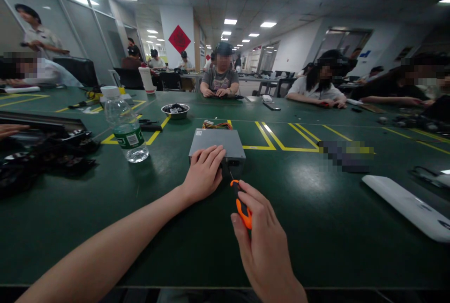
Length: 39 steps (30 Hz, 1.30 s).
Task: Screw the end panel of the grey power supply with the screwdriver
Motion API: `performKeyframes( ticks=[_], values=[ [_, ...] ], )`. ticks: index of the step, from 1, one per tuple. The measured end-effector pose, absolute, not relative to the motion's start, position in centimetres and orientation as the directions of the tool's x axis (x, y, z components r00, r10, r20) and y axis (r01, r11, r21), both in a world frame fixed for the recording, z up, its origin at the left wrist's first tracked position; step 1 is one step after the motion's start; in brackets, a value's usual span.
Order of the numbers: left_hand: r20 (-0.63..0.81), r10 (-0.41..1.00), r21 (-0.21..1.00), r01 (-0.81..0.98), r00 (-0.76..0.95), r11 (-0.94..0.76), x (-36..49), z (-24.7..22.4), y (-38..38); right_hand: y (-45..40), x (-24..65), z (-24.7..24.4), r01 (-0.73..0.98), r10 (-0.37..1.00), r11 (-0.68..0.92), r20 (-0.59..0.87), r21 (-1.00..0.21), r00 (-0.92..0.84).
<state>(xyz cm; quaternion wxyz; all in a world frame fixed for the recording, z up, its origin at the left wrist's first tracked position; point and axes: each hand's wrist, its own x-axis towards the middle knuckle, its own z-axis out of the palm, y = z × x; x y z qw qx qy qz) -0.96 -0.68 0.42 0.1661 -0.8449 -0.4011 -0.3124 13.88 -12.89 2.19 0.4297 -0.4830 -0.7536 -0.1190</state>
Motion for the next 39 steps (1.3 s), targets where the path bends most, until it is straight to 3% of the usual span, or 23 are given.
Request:
performKeyframes(
  ticks=[6,13,18,27,33,39],
  values=[
    [0.656,0.577,-0.027,0.78,0.486,-0.625,-1.0,0.4,-0.7,-13.3,13.3,1.9,0.809,0.624,0.558,0.736,-0.185,-0.262],
    [0.654,0.59,-0.01,0.785,0.473,-0.619,-0.9,0.5,-0.7,-12.8,14.8,1.4,0.885,0.657,0.407,0.746,-0.225,-0.112],
    [0.663,0.606,0.024,0.797,0.439,-0.604,-0.7,0.8,-0.8,-13.4,14.0,0.9,0.879,0.707,0.422,0.688,-0.222,-0.165],
    [0.671,0.613,0.034,0.81,0.416,-0.586,-0.3,0.8,-0.6,-13.2,13.9,0.5,0.888,0.673,0.38,0.736,-0.259,-0.074],
    [0.676,0.629,0.055,0.824,0.385,-0.564,0.0,1.0,-0.6,-13.6,13.3,1.0,0.852,0.704,0.428,0.702,-0.3,-0.106],
    [0.667,0.641,0.056,0.833,0.379,-0.55,0.1,1.0,-0.6,-13.6,12.9,0.8,0.87,0.661,0.437,0.737,-0.229,-0.138]
  ],
)
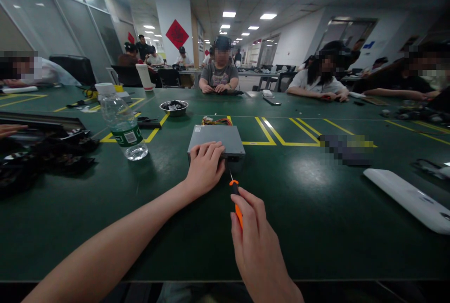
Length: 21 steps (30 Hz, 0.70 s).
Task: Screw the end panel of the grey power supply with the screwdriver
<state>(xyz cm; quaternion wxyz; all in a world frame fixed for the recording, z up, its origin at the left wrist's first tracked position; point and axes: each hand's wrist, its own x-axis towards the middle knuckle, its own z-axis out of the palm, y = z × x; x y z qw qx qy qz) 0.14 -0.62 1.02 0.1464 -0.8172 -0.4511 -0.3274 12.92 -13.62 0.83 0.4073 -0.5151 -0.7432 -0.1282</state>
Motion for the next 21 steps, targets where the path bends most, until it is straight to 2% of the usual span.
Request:
performKeyframes(
  ticks=[3,9,14,17,21],
  values=[
    [0.666,0.642,0.053,0.835,0.379,-0.548,0.1,0.9,-0.5,-13.3,13.7,0.9,0.877,0.647,0.41,0.757,-0.249,-0.087],
    [0.663,0.646,0.055,0.836,0.379,-0.546,0.2,0.9,-0.5,-13.4,14.1,1.2,0.845,0.725,0.407,0.686,-0.348,-0.066],
    [0.66,0.649,0.054,0.838,0.378,-0.542,0.2,1.0,-0.5,-13.6,13.2,0.9,0.833,0.709,0.463,0.691,-0.303,-0.143],
    [0.657,0.653,0.049,0.843,0.377,-0.536,0.2,0.9,-0.5,-13.4,13.4,0.7,0.856,0.683,0.441,0.72,-0.27,-0.124],
    [0.659,0.652,0.046,0.845,0.375,-0.533,0.2,0.8,-0.4,-13.2,14.1,0.9,0.854,0.699,0.395,0.714,-0.338,-0.041]
  ],
)
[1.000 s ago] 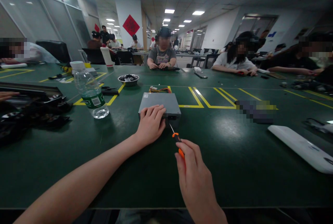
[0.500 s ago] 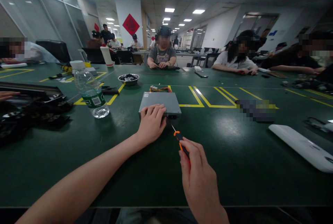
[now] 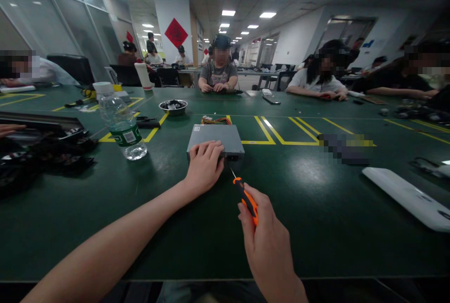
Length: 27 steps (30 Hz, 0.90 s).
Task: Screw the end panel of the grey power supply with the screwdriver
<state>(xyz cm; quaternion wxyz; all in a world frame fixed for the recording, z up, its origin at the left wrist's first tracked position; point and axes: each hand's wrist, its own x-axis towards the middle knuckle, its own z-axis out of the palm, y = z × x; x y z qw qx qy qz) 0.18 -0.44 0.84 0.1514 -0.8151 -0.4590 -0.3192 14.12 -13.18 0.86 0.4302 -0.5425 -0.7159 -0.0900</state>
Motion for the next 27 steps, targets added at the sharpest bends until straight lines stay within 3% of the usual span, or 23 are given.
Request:
performKeyframes(
  ticks=[4,8,12,19,24,27],
  values=[
    [0.658,0.652,0.047,0.844,0.376,-0.534,0.2,0.9,-0.5,-13.3,13.8,0.9,0.812,0.72,0.446,0.69,-0.376,-0.076],
    [0.664,0.647,0.044,0.844,0.376,-0.535,0.2,0.9,-0.5,-13.3,12.9,0.5,0.823,0.689,0.481,0.711,-0.301,-0.142],
    [0.662,0.648,0.045,0.843,0.377,-0.535,0.2,0.9,-0.4,-13.1,13.2,0.4,0.846,0.658,0.455,0.746,-0.279,-0.108],
    [0.66,0.649,0.045,0.843,0.378,-0.537,0.1,0.8,-0.4,-13.2,13.4,0.5,0.8,0.688,0.48,0.72,-0.362,-0.087],
    [0.664,0.647,0.041,0.845,0.375,-0.532,0.2,0.8,-0.4,-13.3,12.6,-0.1,0.826,0.672,0.487,0.726,-0.284,-0.147],
    [0.658,0.653,0.045,0.846,0.375,-0.531,0.2,0.8,-0.3,-13.2,12.8,-0.2,0.834,0.666,0.458,0.74,-0.307,-0.094]
  ],
)
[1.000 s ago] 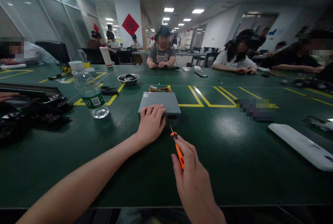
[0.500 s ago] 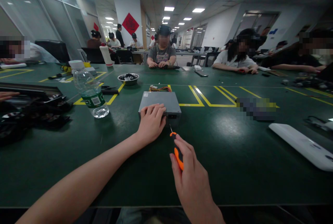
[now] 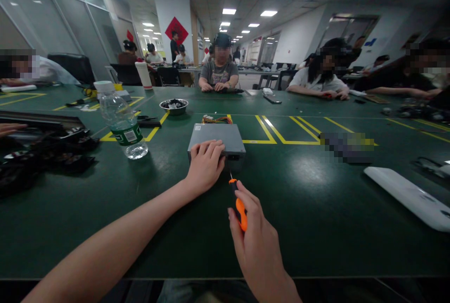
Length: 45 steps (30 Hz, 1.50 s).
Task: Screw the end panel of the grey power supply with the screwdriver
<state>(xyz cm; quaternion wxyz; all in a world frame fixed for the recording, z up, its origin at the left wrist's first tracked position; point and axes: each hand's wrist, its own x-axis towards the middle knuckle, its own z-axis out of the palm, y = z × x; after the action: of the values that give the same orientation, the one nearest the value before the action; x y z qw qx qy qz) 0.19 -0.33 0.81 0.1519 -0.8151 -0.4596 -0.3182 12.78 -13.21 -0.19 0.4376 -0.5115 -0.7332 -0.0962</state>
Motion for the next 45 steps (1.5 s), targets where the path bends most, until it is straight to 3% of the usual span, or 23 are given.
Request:
performKeyframes(
  ticks=[4,13,20,25,31,37,45],
  values=[
    [0.655,0.658,0.052,0.846,0.372,-0.531,0.2,0.8,-0.3,-13.1,13.1,-0.2,0.801,0.701,0.438,0.713,-0.409,-0.019],
    [0.653,0.658,0.041,0.85,0.375,-0.525,0.2,1.0,-0.5,-13.5,14.1,-0.3,0.715,0.703,0.495,0.711,-0.494,0.005],
    [0.65,0.65,0.053,0.83,0.394,-0.556,-0.1,0.7,-0.4,-13.8,16.1,-0.5,0.654,0.608,0.53,0.78,-0.539,0.15],
    [0.695,0.565,-0.045,0.812,0.444,-0.583,-0.3,-0.1,-1.3,-13.9,16.3,-0.9,0.644,0.594,0.535,0.785,-0.547,0.174],
    [0.571,0.598,-0.116,0.776,0.562,-0.619,0.4,0.2,-2.6,-13.8,16.4,-1.0,0.68,0.622,0.488,0.764,-0.548,0.169],
    [0.5,0.623,-0.081,0.749,0.602,-0.658,0.5,0.1,-2.3,-13.7,16.3,-1.1,0.682,0.662,0.466,0.734,-0.563,0.153],
    [0.442,0.669,0.051,0.728,0.597,-0.684,0.8,-0.5,-2.2,-13.6,16.3,-1.1,0.683,0.681,0.457,0.718,-0.57,0.143]
  ],
)
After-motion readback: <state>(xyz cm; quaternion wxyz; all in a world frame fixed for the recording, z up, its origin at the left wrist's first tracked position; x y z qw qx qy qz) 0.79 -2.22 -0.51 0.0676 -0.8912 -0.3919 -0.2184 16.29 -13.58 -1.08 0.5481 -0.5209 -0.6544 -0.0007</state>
